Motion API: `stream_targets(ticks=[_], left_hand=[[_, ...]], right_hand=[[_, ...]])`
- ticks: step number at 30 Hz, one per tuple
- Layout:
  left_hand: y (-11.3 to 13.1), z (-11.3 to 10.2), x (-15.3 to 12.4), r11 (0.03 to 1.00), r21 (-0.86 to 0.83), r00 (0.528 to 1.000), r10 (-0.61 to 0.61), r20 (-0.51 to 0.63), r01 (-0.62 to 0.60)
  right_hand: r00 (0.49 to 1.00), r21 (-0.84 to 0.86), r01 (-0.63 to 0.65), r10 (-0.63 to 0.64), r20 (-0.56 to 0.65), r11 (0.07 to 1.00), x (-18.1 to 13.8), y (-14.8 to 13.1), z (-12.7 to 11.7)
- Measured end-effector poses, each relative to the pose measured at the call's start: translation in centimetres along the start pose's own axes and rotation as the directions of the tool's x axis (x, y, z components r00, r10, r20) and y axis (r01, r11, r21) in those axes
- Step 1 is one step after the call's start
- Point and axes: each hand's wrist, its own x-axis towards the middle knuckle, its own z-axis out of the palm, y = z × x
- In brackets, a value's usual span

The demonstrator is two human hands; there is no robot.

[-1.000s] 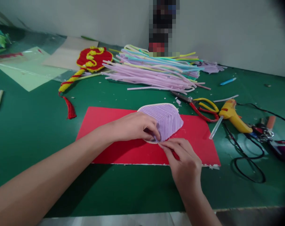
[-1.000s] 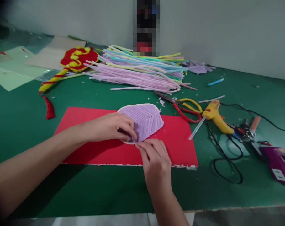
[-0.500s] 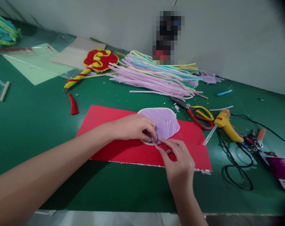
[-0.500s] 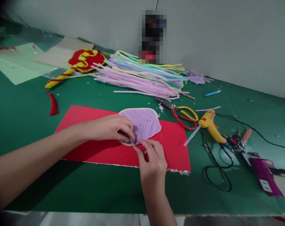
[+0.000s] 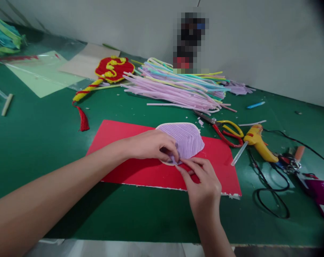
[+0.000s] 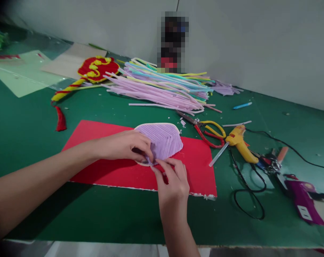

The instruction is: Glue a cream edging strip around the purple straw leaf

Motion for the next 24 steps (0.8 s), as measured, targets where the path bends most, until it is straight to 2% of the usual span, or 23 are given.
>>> stream_targets(ticks=[24], left_hand=[[0.19,-0.02,0.12,0.999,0.037,0.999,-0.036,0.015,0.036]], right_hand=[[1.0,-0.01,0.021,-0.021,0.023,1.0,0.12,-0.11,-0.22]])
